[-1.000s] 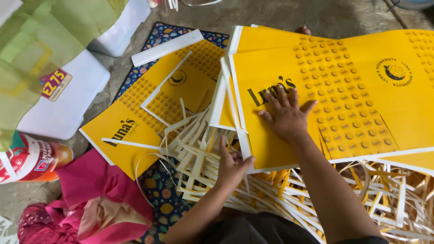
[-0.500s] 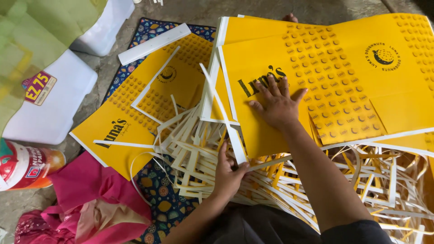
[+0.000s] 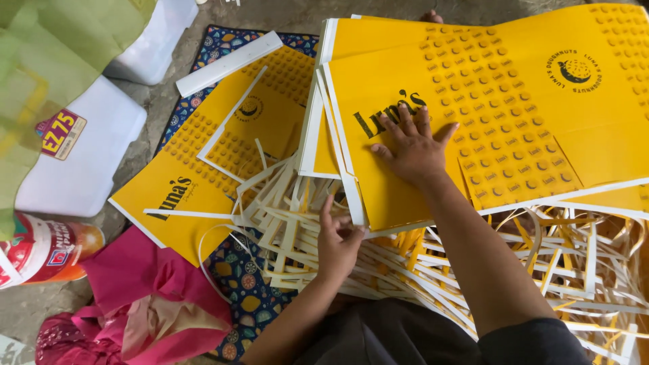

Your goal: Stripping the waste paper borders from printed donut box templates

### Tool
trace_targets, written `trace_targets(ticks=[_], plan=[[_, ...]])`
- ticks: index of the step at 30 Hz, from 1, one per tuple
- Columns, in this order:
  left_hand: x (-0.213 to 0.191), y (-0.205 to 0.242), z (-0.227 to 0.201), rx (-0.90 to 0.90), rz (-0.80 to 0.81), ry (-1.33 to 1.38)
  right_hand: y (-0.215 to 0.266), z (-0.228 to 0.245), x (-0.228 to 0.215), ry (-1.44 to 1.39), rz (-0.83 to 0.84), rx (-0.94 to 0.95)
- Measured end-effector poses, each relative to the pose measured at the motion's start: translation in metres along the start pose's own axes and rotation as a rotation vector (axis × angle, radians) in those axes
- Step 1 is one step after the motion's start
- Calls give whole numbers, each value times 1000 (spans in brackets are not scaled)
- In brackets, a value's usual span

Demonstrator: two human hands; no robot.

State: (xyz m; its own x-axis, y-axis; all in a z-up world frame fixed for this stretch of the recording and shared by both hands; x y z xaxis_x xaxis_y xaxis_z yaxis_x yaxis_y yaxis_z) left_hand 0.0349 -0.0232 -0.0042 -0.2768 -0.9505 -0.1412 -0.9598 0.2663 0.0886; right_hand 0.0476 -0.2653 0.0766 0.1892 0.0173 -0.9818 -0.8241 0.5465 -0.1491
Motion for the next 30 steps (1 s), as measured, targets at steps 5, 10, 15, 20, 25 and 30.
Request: trace_targets(ticks=[5, 10, 15, 20, 25, 30], plan=[[12, 2, 13, 299, -51, -129, -2, -4, 7, -7, 16, 7], [21, -6, 45, 185, 17, -110, 0, -2, 5, 8, 32, -8], [20, 1, 19, 272, -7, -119, -3, -4, 10, 14, 11, -3], [20, 1, 30, 256, 5, -60, -1, -3, 5, -11, 15, 8], [17, -1, 15, 268, -16, -52, -1, -3, 6, -16, -1, 5], [20, 1, 5, 240, 4, -134, 0, -3, 6, -21, 9, 6]])
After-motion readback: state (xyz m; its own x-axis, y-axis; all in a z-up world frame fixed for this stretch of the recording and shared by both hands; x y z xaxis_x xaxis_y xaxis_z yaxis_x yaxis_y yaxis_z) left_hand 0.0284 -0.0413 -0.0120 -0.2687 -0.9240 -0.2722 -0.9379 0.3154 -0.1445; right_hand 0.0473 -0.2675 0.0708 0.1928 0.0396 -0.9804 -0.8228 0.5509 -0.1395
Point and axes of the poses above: each hand's wrist, its own y-axis away from the middle knuckle, its own x-axis out of the palm, z = x × y, the point moved 8 cm from there along -y, towards the middle knuckle, and after that the axes turned 13 degrees about -z, right-handed, at the moved point
